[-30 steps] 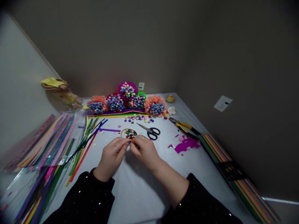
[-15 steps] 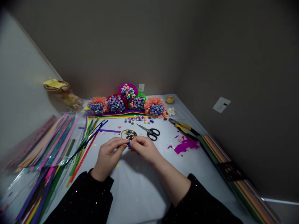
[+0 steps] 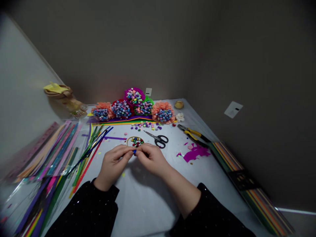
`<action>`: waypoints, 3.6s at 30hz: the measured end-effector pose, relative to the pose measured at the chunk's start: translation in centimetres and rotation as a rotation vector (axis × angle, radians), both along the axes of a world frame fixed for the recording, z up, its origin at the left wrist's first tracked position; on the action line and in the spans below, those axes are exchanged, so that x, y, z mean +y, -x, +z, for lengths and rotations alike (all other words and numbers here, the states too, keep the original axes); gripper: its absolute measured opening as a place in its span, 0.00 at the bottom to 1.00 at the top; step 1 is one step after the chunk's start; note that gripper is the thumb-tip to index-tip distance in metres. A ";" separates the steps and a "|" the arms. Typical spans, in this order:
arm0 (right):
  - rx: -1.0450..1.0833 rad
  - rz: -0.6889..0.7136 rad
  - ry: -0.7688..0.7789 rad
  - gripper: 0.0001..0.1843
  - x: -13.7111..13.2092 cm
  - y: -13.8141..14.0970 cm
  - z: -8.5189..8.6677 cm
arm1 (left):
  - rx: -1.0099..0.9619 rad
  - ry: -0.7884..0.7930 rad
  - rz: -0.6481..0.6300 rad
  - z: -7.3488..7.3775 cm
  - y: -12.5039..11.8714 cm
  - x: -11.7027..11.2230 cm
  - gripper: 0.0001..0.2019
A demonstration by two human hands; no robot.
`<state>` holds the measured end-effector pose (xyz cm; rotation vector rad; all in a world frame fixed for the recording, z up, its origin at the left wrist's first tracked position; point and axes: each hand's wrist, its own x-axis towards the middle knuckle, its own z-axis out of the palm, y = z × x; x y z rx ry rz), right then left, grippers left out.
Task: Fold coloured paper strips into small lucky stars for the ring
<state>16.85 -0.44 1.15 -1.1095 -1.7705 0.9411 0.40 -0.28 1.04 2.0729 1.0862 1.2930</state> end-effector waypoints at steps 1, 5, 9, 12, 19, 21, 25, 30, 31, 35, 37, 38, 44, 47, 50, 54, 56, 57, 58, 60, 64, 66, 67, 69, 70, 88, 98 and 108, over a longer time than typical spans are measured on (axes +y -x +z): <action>-0.029 0.012 -0.053 0.10 0.0 -0.1 0.0 | -0.007 0.014 -0.001 0.0 0.0 0.0 0.07; -0.097 0.059 -0.166 0.10 0.1 -0.4 -0.1 | -0.019 0.065 -0.006 -0.2 0.0 0.1 0.07; -0.136 0.078 -0.188 0.10 0.2 -0.6 -0.3 | -0.012 0.069 -0.010 -0.3 0.0 0.1 0.07; -0.164 0.090 -0.212 0.10 0.2 -0.7 -0.4 | -0.006 0.065 -0.003 -0.2 0.0 0.1 0.07; -0.173 0.094 -0.299 0.10 0.4 -0.6 -0.8 | -0.013 0.087 0.009 0.0 -0.3 -0.1 0.08; -0.175 0.081 -0.311 0.10 0.4 -0.5 -1.0 | -0.016 0.089 0.016 -0.2 -0.3 -0.2 0.08; -0.174 0.038 -0.331 0.10 0.4 -0.2 -1.3 | -0.005 0.042 0.030 -1.0 -0.3 -0.2 0.08; -0.155 -0.031 -0.315 0.10 0.3 0.2 -1.4 | 0.044 -0.044 0.031 -1.7 -0.4 -0.1 0.09; -0.137 -0.043 -0.283 0.10 0.3 0.3 -1.4 | 0.048 -0.047 0.029 -1.6 -0.4 -0.1 0.09; 0.024 -0.021 0.041 0.10 0.4 0.2 -1.1 | 0.035 -0.035 -0.004 -1.0 -0.2 0.2 0.09; 0.131 0.028 0.218 0.12 0.5 0.1 -1.0 | 0.023 -0.028 -0.024 -0.7 0.0 0.3 0.09; 0.175 0.049 0.279 0.12 0.6 0.0 -0.9 | 0.017 -0.024 -0.022 -0.6 0.0 0.3 0.09; 0.262 0.093 0.378 0.14 0.5 0.2 -0.9 | -0.030 0.002 0.045 -0.3 0.2 0.2 0.04; 0.266 0.094 0.356 0.14 0.5 0.2 -0.8 | -0.010 -0.006 -0.003 -0.1 0.2 0.2 0.06; 0.253 0.095 0.325 0.13 0.5 0.1 -0.7 | 0.005 -0.008 -0.005 -0.1 0.2 0.1 0.07; 0.216 0.104 0.287 0.13 0.4 0.2 -0.8 | 0.010 -0.009 -0.001 -0.1 0.1 0.1 0.06; 0.154 0.074 0.207 0.11 0.3 0.2 -0.8 | 0.009 0.004 -0.003 -0.1 0.0 0.1 0.07; 0.109 0.048 0.136 0.11 0.2 0.3 -0.8 | 0.009 0.014 -0.003 -0.2 0.0 0.0 0.07; 0.059 0.023 0.052 0.10 0.2 0.3 -0.8 | 0.008 0.025 -0.002 -0.2 0.0 0.0 0.06; -0.031 -0.005 -0.123 0.09 0.0 0.2 -0.7 | 0.007 0.046 -0.002 -0.2 0.1 0.0 0.06; -0.130 0.032 -0.318 0.08 -0.1 0.0 -0.7 | 0.005 0.061 -0.004 -0.1 0.1 0.0 0.07; -0.155 0.046 -0.355 0.08 0.0 -0.2 -0.9 | 0.006 0.073 -0.004 0.0 0.1 0.1 0.07; -0.164 0.050 -0.366 0.08 0.0 -0.2 -1.0 | 0.007 0.081 -0.005 0.0 0.1 0.1 0.07; -0.176 0.057 -0.380 0.08 0.1 -0.3 -1.2 | 0.010 0.087 -0.010 -0.1 0.1 0.1 0.07; -0.180 0.060 -0.383 0.08 0.2 -0.3 -1.3 | 0.011 0.084 -0.013 -0.1 0.1 0.1 0.07; 0.003 -0.005 -0.047 0.10 0.3 0.2 -0.9 | -0.003 -0.031 -0.008 -0.7 -0.2 0.0 0.09; 0.196 0.091 0.226 0.14 0.4 -0.2 -0.5 | -0.058 -0.009 0.011 -0.1 -0.2 -0.1 0.05; 0.105 0.053 0.090 0.11 0.2 0.0 -0.6 | -0.022 -0.007 0.003 -0.1 -0.1 -0.2 0.07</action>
